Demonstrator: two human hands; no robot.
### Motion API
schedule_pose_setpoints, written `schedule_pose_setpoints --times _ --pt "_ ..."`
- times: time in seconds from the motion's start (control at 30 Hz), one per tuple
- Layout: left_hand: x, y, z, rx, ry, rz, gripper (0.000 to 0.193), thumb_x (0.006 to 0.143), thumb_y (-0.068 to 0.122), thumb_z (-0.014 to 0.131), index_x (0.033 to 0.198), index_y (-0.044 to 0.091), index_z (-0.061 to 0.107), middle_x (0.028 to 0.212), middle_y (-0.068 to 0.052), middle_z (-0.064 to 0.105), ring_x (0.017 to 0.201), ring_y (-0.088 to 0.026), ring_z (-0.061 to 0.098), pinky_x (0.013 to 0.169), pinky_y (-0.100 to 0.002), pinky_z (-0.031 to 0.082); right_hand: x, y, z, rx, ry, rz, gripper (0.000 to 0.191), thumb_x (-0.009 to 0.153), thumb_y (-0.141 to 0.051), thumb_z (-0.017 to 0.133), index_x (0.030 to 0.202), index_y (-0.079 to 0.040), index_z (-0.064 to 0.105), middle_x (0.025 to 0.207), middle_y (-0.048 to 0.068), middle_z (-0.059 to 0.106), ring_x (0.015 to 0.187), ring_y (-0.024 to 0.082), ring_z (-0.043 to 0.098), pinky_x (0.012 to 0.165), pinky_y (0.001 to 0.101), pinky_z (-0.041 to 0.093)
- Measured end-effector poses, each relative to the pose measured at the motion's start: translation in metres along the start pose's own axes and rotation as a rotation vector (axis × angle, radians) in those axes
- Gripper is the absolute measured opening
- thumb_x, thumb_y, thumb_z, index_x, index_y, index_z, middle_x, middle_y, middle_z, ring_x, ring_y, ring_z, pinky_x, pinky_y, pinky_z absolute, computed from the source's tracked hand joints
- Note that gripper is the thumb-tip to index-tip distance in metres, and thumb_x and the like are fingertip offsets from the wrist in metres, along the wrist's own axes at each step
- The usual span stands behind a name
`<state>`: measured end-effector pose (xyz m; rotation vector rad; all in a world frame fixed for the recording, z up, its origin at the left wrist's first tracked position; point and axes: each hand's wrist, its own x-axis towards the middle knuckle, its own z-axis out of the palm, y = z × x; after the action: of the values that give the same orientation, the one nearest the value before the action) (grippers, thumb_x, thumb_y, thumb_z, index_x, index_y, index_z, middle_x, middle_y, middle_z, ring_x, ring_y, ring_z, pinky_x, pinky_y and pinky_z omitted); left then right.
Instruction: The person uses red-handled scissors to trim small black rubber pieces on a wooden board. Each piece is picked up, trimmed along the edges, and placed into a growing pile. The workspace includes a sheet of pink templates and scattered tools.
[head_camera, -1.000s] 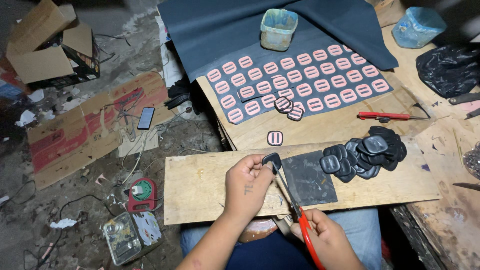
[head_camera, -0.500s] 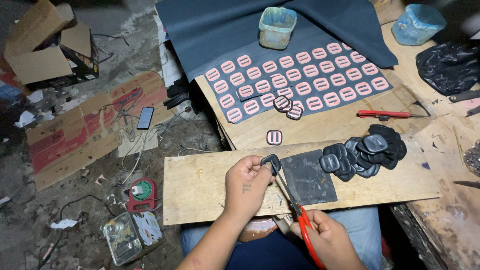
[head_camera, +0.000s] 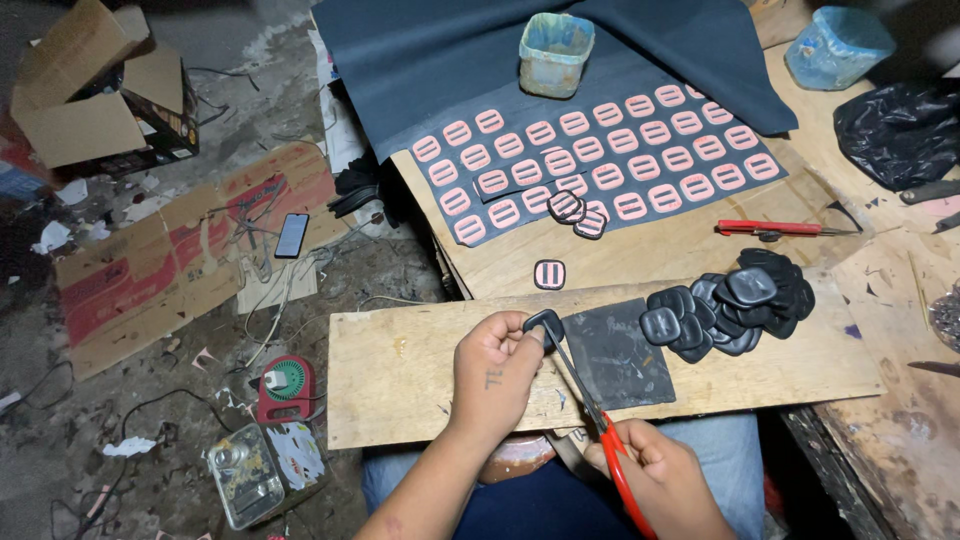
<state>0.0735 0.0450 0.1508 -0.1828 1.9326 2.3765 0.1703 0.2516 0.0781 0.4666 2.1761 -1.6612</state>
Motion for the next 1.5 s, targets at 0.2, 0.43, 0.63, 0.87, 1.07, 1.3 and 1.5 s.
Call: schedule_pose_setpoints --times 0.2,0.43,0.63,0.87,1.07,1.3,1.5 --pt "0.002 -0.003 0.003 -0.106 -0.011 0.069 0.018 0.096 0.003 0.062 0.111 -0.006 0.064 0.089 -0.005 0.069 0.078 -0.008 0.067 0.072 -0.021 0.055 0.008 0.010 -0.006 0.012 -0.103 -0.090 0.017 0.085 -0.015 0.076 0.095 -0.003 0.069 0.069 -0.002 0.058 0.062 0.006 0.050 0.056 0.0232 0.043" --pt "0.005 0.006 0.006 -0.229 -0.002 -0.090 0.022 0.095 0.004 0.059 0.117 -0.001 0.061 0.096 -0.008 0.072 0.080 -0.013 0.070 0.072 -0.028 0.059 0.007 0.001 -0.012 0.294 -0.340 0.190 0.026 0.095 -0.026 0.061 0.111 -0.006 0.067 0.064 0.002 0.055 0.049 0.014 0.056 0.047 0.0280 0.049" --pt "0.004 0.020 0.004 -0.370 -0.019 -0.247 0.017 0.098 0.015 0.054 0.104 0.001 0.061 0.095 -0.013 0.076 0.082 -0.018 0.076 0.075 -0.032 0.061 0.004 -0.008 -0.014 0.288 -0.405 0.173 0.027 0.095 -0.026 0.061 0.111 -0.005 0.066 0.067 0.003 0.058 0.051 0.014 0.056 0.048 0.0273 0.048" --pt "0.005 0.021 0.001 -0.343 0.019 -0.266 0.020 0.100 0.022 0.060 0.101 0.004 0.069 0.090 -0.005 0.072 0.079 -0.012 0.066 0.075 -0.029 0.057 0.004 -0.011 -0.017 0.347 -0.416 0.186 0.030 0.095 -0.030 0.060 0.112 -0.006 0.067 0.065 0.004 0.056 0.053 0.014 0.055 0.049 0.0267 0.047" --pt "0.007 0.013 0.002 -0.395 0.026 -0.240 0.014 0.098 0.018 0.065 0.099 0.004 0.067 0.090 -0.006 0.072 0.079 -0.013 0.066 0.078 -0.029 0.057 0.006 -0.012 -0.018 0.333 -0.446 0.152 0.032 0.095 -0.034 0.059 0.113 -0.008 0.066 0.065 0.004 0.056 0.053 0.013 0.055 0.050 0.0265 0.047" --pt "0.008 0.015 0.000 -0.498 0.031 -0.301 0.014 0.096 0.017 0.060 0.096 0.005 0.066 0.092 -0.009 0.073 0.082 -0.017 0.070 0.082 -0.035 0.057 0.003 -0.013 -0.017 0.500 -0.589 -0.141 0.049 0.099 -0.044 0.052 0.115 0.000 0.065 0.063 0.009 0.058 0.050 0.016 0.056 0.048 0.0272 0.046" --pt "0.005 0.016 0.005 -0.389 -0.006 -0.211 0.014 0.096 0.016 0.061 0.093 0.004 0.068 0.089 -0.007 0.074 0.080 -0.014 0.069 0.080 -0.034 0.056 0.001 -0.008 -0.016 0.519 -0.549 -0.126 0.050 0.097 -0.045 0.054 0.113 0.000 0.066 0.061 0.008 0.057 0.048 0.016 0.055 0.045 0.0278 0.044"
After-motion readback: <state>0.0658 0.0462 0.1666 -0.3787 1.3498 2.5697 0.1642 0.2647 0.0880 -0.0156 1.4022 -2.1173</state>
